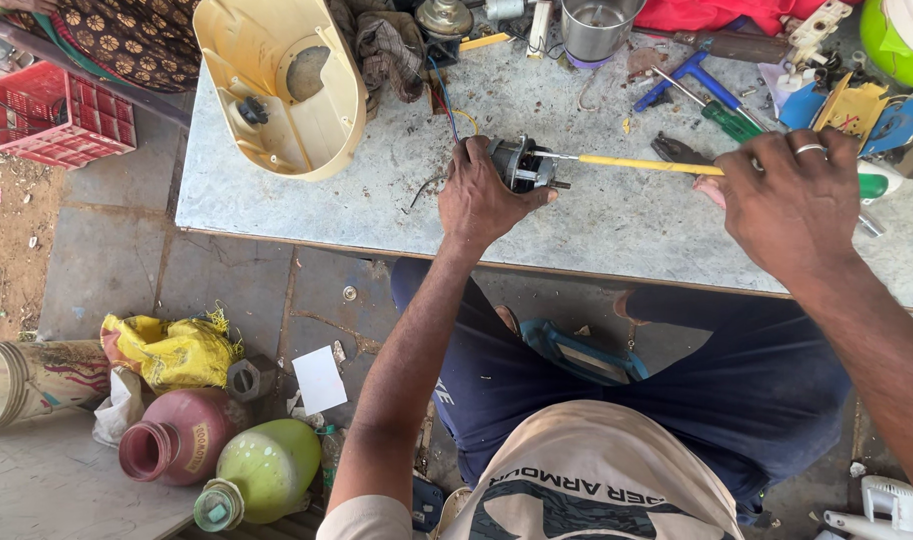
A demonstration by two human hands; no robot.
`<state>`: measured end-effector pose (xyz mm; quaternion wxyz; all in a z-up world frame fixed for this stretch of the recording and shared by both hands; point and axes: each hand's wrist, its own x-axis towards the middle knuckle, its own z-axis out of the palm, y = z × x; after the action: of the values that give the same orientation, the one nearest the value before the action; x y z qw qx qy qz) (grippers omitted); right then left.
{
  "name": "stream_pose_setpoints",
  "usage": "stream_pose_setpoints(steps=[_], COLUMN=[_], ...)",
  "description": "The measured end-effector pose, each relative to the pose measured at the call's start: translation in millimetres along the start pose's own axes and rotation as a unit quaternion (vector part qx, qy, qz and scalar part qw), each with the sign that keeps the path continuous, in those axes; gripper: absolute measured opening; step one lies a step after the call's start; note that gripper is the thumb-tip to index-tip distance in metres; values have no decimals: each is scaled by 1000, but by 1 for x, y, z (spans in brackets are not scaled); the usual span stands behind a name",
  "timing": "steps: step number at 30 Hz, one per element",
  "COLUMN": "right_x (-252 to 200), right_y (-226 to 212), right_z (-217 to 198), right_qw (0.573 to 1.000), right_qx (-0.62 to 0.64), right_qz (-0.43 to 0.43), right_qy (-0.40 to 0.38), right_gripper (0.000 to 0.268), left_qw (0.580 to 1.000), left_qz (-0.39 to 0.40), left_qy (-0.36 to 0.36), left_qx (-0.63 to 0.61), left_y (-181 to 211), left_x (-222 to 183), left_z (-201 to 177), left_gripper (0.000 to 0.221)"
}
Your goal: The person disassembles an electric motor by removing screws with a screwdriver and prying components apart with pliers to access and remove the internal rotor.
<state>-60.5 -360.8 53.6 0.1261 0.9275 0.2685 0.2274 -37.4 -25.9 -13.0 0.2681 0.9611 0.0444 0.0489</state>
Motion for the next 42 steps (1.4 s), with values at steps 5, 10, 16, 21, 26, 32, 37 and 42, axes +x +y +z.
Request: stream_pose_setpoints(steps=[5,10,16,21,26,32,37,42], right_x=[4,-2,-4,8,6,26,27,27], right_y=[-7,-5,-7,-13,-9,-7,-4,-5], right_z=[1,17,39,28,60,51,58,68], right_qw=[989,1000,999,999,999,999,995,1000], right_qx=[17,-8,-8,34,15,41,48,5], right_qz=[63,7,14,-4,3,-1,-28,1], right_qy=[-130,17,-41,17,32,-33,86,-7], right_gripper=[32,19,19,20,10,21,12,16], left_qw=[1000,997,992,992,994,993,994,994], left_qz=[5,57,90,83,99,92,88,97], left_qy=[-2,-40,-84,-94,-44,-22,-26,-24], left_qx=[-10,-22,10,20,-35,-71,-63,-33], left_y=[-3,-15,-30,-37,-40,-39,-44,-47], left_x=[-2,-3,0,-1,-2,-5,-5,-3], left_z=[4,-3,-9,-1,8,13,17,23], left_gripper=[117,126,148,148,140,137,138,140])
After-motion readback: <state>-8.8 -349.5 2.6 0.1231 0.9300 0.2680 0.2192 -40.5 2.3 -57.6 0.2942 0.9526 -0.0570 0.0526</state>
